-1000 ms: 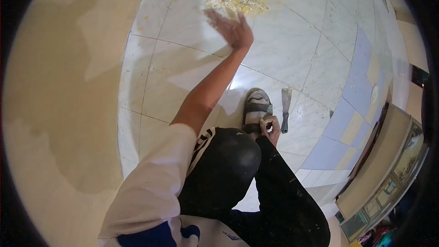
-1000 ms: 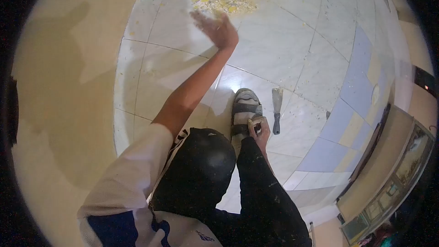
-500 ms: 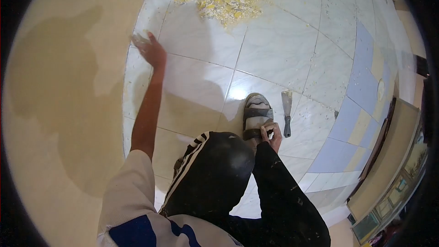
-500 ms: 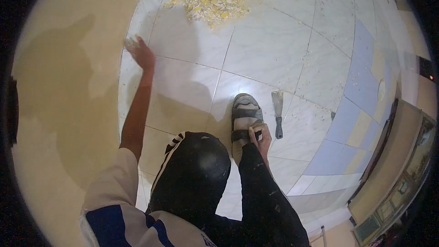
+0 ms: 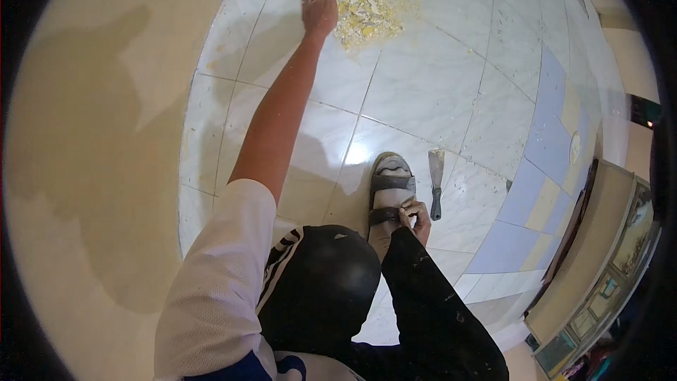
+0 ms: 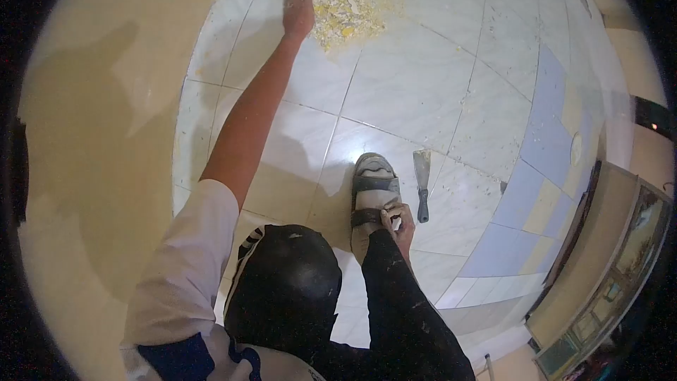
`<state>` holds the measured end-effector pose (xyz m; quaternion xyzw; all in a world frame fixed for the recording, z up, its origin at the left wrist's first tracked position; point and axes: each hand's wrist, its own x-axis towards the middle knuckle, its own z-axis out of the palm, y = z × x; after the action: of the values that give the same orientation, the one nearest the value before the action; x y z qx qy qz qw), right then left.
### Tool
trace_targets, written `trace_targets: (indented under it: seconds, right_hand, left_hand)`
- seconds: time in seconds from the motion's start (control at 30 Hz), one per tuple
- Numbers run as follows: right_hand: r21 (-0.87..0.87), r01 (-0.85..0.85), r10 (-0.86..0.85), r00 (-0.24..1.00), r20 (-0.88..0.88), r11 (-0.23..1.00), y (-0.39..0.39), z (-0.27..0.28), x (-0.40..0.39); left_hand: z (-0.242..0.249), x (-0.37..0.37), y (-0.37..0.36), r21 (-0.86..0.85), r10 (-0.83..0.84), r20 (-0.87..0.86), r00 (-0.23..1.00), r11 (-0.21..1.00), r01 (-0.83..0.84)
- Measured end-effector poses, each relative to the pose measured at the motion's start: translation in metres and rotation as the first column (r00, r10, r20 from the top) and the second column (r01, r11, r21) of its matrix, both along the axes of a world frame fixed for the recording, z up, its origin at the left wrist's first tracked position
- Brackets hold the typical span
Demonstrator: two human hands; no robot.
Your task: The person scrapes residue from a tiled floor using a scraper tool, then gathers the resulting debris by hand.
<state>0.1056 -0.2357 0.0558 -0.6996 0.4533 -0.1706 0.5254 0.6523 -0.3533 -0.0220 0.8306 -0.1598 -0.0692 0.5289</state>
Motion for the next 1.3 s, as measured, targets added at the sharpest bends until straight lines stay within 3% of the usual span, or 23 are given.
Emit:
trace_targets:
  seconds: [0.03,0.07,0.17,0.27,0.37,0.4,0.5,0.53,0.63,0.73,0.83,0.93,1.07,1.13,1.2,1.23,1.27,1.3]
  right_hand:
    - [-0.011,0.011,-0.011,1.0,0.014,1.0,0.001,0.0,0.003]
    - [-0.022,0.005,-0.006,1.0,-0.008,1.0,0.001,0.001,0.005]
    - [-0.066,0.011,-0.014,0.999,-0.043,0.998,-0.008,0.003,0.013]
    - [-0.093,0.034,-0.038,0.998,-0.045,0.995,-0.018,0.012,0.028]
    - [-0.292,0.025,-0.02,1.0,0.019,0.956,-0.039,0.01,0.057]
    - [-0.306,-0.007,-0.004,0.999,-0.035,0.952,-0.047,0.016,0.071]
    - [-0.351,-0.09,0.076,0.996,-0.055,0.932,-0.075,0.01,0.114]
    - [-0.391,-0.108,0.1,0.994,-0.04,0.914,-0.085,0.007,0.13]
    - [-0.496,-0.141,0.147,0.989,-0.027,0.857,-0.116,-0.001,0.165]
    - [-0.501,-0.084,0.099,0.995,0.005,0.861,-0.145,-0.019,0.18]
    - [-0.549,-0.036,0.04,0.999,-0.005,0.835,-0.185,-0.039,0.184]
    - [-0.632,0.02,-0.008,1.0,0.022,0.774,-0.229,-0.052,0.192]
    - [-0.711,0.043,-0.025,0.999,0.036,0.701,-0.291,-0.057,0.219]
    - [-0.778,0.007,-0.047,0.998,-0.029,0.628,-0.336,-0.069,0.24]
    - [-0.815,0.082,-0.035,0.997,0.075,0.574,-0.389,-0.081,0.276]
    - [-0.886,0.025,-0.003,1.0,0.026,0.464,-0.42,-0.092,0.289]
    - [-0.889,0.078,-0.07,0.996,0.052,0.451,-0.447,-0.105,0.309]
    - [-0.841,0.103,-0.195,0.981,-0.003,0.53,-0.448,-0.094,0.323]
  left_hand:
    - [-0.01,0.002,-0.006,-0.074,-0.081,-0.037,0.996,0.994,0.078]
    - [-0.023,0.001,-0.004,-0.163,-0.072,0.069,0.995,0.983,0.083]
    - [-0.014,-0.023,0.023,-0.17,0.084,0.286,0.954,0.985,-0.035]
    - [-0.008,-0.021,0.036,-0.266,0.069,0.108,0.992,0.963,-0.038]
    - [0.009,-0.005,0.052,-0.378,-0.17,-0.209,0.963,0.922,0.081]
    - [-0.002,0.013,0.054,-0.288,-0.213,-0.234,0.949,0.947,0.142]
    - [0.011,0.032,0.053,-0.467,-0.239,-0.42,0.876,0.884,0.017]
    - [0.013,0.044,0.052,-0.448,-0.233,-0.503,0.832,0.894,-0.02]
    - [0.004,0.059,0.073,0.019,-0.218,-0.109,0.97,0.975,0.221]
    - [-0.019,0.012,0.094,0.07,0.2,0.071,0.977,0.976,-0.205]
    - [0.0,-0.05,0.097,0.22,0.119,0.267,0.956,0.959,-0.18]
    - [-0.005,-0.064,0.062,0.316,0.103,0.224,0.969,0.933,-0.172]
    - [0.009,-0.054,0.003,0.164,0.166,0.159,0.973,0.968,-0.191]
    - [0.01,-0.047,-0.017,0.187,0.128,0.175,0.976,0.969,-0.16]
    - [0.009,-0.043,-0.03,0.193,0.111,0.185,0.977,0.97,-0.147]
    - [0.007,-0.043,-0.03,0.193,0.112,0.187,0.976,0.97,-0.148]
    - [0.006,-0.043,-0.028,0.198,0.112,0.192,0.975,0.969,-0.15]
    - [0.006,-0.044,-0.027,0.199,0.099,0.188,0.977,0.97,-0.137]
